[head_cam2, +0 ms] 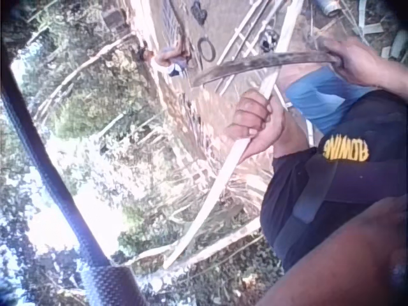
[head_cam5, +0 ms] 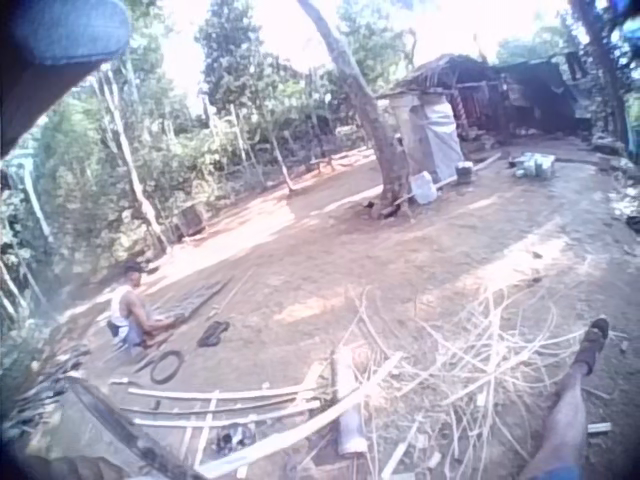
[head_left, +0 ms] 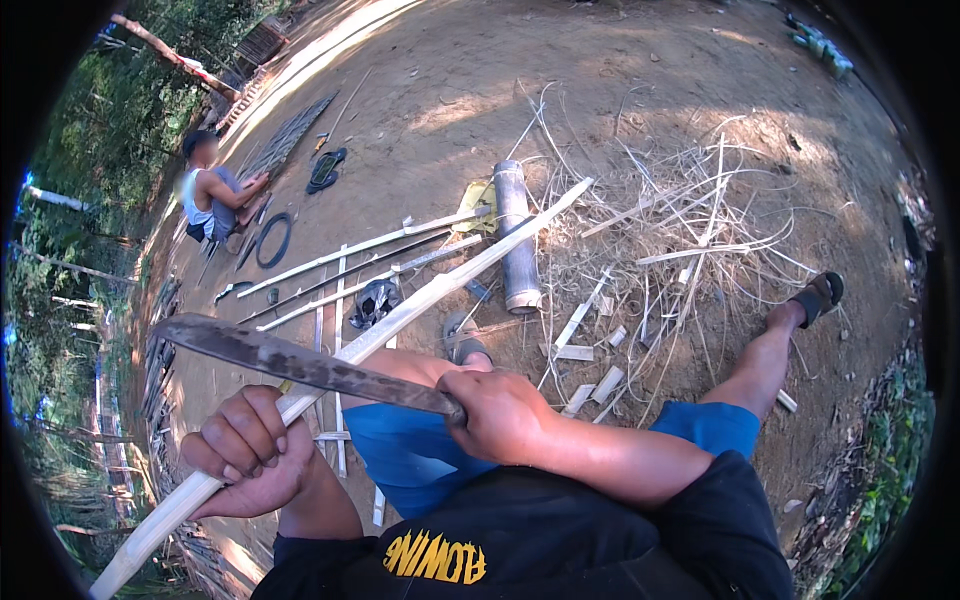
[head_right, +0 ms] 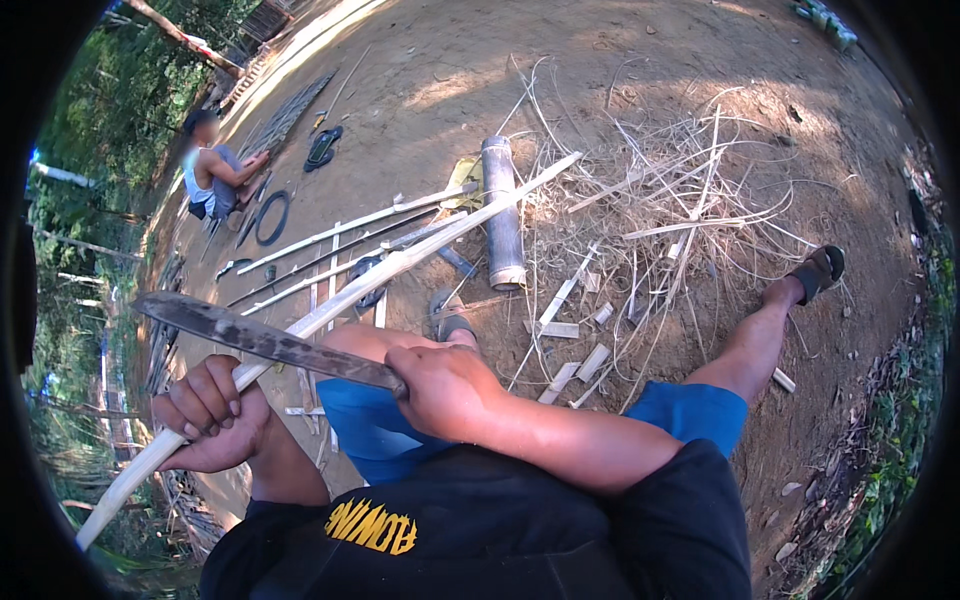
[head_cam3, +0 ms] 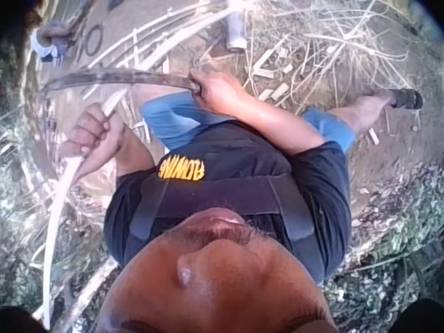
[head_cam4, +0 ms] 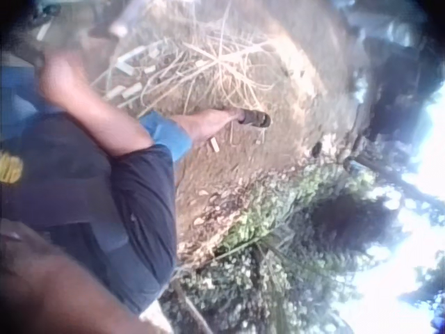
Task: The person strips thin layers of material from a long piece of bamboo using a large knife while sitting on the ground.
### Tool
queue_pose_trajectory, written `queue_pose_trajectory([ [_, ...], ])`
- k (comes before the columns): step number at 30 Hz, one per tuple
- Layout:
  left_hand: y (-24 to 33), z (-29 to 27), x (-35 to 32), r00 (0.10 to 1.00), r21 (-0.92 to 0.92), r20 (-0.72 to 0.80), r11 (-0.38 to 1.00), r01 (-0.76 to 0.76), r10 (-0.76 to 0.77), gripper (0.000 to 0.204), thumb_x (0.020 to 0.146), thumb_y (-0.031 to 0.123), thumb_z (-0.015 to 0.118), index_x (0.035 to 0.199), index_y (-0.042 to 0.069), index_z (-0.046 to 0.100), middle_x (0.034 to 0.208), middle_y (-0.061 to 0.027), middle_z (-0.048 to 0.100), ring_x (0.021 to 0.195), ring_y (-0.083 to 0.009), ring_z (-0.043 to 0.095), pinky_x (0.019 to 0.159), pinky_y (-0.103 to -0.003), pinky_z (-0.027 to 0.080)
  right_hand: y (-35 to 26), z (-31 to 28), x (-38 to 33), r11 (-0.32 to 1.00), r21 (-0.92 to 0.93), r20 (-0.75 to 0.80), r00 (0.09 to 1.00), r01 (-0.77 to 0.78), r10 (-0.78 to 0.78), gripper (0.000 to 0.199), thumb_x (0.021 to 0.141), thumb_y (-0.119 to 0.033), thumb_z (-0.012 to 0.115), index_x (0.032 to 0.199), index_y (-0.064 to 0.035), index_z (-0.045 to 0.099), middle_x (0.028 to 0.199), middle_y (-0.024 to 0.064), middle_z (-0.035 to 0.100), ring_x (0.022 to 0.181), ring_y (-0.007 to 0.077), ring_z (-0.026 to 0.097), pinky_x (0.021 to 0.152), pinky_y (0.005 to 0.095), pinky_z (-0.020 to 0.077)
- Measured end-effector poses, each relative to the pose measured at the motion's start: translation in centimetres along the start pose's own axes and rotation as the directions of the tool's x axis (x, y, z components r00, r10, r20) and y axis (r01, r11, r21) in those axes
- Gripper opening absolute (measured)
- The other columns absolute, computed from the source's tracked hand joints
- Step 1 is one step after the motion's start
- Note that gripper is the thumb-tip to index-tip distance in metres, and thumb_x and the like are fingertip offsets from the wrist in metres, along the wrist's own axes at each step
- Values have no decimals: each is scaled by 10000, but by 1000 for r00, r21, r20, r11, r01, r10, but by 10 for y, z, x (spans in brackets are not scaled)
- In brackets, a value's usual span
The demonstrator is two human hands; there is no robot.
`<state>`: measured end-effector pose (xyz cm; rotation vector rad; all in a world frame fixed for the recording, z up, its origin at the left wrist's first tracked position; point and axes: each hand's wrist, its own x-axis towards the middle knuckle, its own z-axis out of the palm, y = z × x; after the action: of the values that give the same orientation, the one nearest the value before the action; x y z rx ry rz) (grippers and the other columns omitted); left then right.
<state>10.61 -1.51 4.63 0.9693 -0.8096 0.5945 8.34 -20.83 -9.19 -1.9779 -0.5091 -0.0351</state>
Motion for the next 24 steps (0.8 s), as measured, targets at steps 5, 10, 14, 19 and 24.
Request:
queue_pose_trajectory([
  [5,7,13,-22,992,-66,107,995,77,-70,599,879,714,507,669,168,383,476,54,322,377,-58,286,438,-211,267,78,-11,-16,816,134,-125,808,-562,576,239,831,-163,635,1030,-35,597,821,235,662,786,425,657,688,479,513],
  [10,9,12,-28,999,-38,20,999,36,-35,609,860,722,530,678,158,388,483,55,313,391,-62,272,443,-224,240,39,-5,-26,980,-32,-41,980,-198,197,232,811,-142,637,1017,-40,611,824,243,665,777,427,659,707,472,520],
  [14,6,10,-20,999,-30,2,998,49,-49,605,854,714,549,681,155,392,486,55,316,390,-62,276,440,-225,241,108,-7,-15,862,46,-139,852,-504,505,238,823,-166,619,1018,-30,606,881,258,670,853,451,645,771,514,517],
  [19,5,1,-17,999,-44,-7,998,47,-47,590,847,688,585,672,156,399,479,58,323,388,-51,285,437,-204,258,106,-24,5,880,2,-129,872,-476,472,292,810,-168,621,1066,-27,620,886,246,677,858,412,668,779,475,528],
  [24,-6,-7,4,999,-41,-41,999,34,-36,590,859,692,562,659,162,399,464,72,318,379,-40,279,428,-197,256,150,-20,13,849,46,-131,839,-527,528,254,823,-183,627,1029,-36,612,894,236,675,856,419,655,787,481,528],
])
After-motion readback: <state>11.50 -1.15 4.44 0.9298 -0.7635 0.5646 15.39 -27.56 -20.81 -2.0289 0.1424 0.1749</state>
